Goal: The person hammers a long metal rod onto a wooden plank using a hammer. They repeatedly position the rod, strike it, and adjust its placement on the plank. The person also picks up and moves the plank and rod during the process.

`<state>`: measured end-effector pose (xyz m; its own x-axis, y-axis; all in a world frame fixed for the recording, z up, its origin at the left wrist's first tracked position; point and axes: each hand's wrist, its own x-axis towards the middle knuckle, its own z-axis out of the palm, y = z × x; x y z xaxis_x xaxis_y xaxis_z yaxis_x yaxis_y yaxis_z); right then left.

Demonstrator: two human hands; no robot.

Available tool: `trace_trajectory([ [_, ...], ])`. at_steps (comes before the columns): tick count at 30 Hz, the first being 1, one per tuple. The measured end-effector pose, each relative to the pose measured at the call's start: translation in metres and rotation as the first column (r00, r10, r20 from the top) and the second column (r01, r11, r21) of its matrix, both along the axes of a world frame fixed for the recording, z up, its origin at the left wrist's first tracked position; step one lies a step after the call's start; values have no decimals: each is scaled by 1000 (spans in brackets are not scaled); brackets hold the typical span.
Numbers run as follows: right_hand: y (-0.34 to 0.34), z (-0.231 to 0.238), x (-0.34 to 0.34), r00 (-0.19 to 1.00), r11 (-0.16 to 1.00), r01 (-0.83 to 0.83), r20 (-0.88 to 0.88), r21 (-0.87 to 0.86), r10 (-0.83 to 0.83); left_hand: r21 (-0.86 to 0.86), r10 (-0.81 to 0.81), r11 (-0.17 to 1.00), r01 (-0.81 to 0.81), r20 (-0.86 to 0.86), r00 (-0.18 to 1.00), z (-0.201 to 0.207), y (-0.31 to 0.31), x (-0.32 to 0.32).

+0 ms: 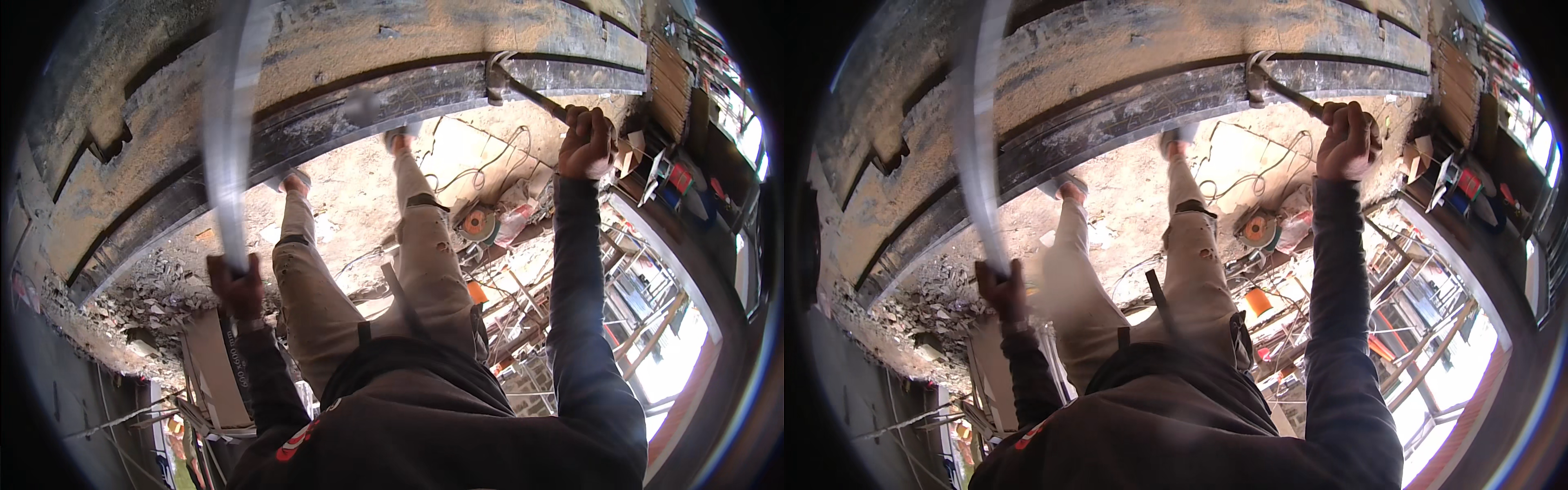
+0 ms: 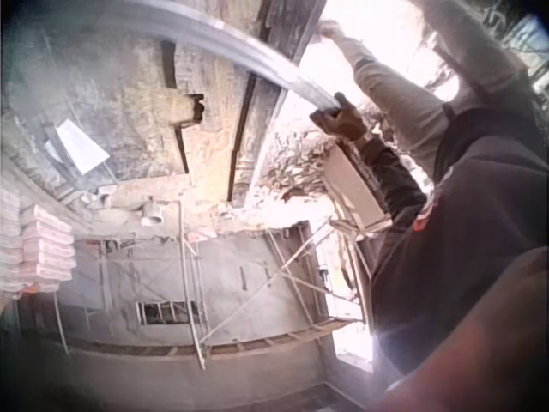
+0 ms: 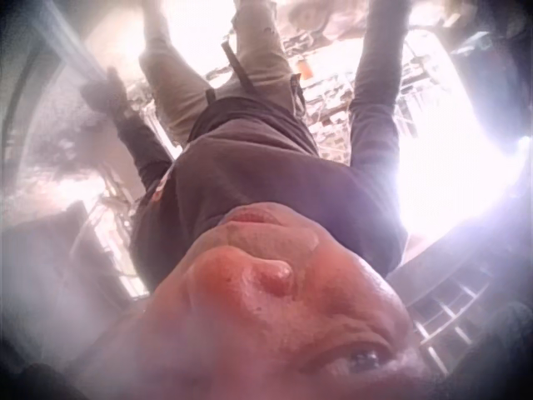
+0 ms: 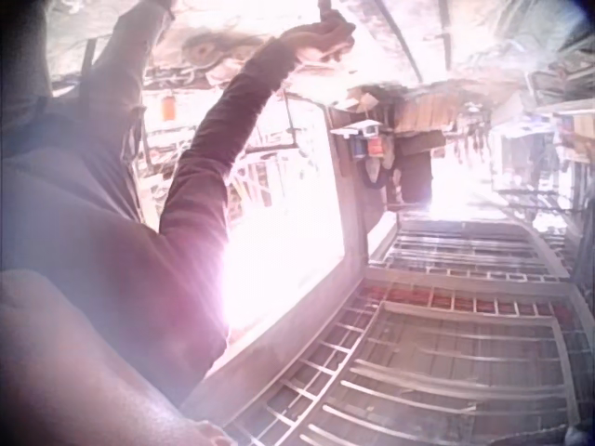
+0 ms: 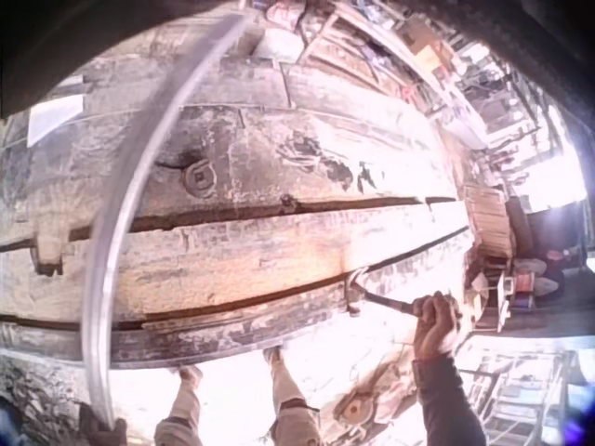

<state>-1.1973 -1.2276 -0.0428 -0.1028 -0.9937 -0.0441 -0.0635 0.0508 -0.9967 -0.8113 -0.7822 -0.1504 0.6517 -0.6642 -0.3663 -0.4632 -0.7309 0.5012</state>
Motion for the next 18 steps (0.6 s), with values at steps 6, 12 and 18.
trace_trajectory([
  [6, -19, -13, -10, 881, 871, -465, 12, -158, 472, -144, -12, 989, 14, 20, 1000, 18, -144, -148],
  [12, -66, 2, -30, 585, 598, -797, 137, -88, 799, -98, -53, 994, 40, -132, 990, 5, -207, -260],
  [18, -110, 51, -66, 601, 600, -791, -34, 122, 799, -186, -90, 981, 62, -144, 986, -2, -264, -369],
])
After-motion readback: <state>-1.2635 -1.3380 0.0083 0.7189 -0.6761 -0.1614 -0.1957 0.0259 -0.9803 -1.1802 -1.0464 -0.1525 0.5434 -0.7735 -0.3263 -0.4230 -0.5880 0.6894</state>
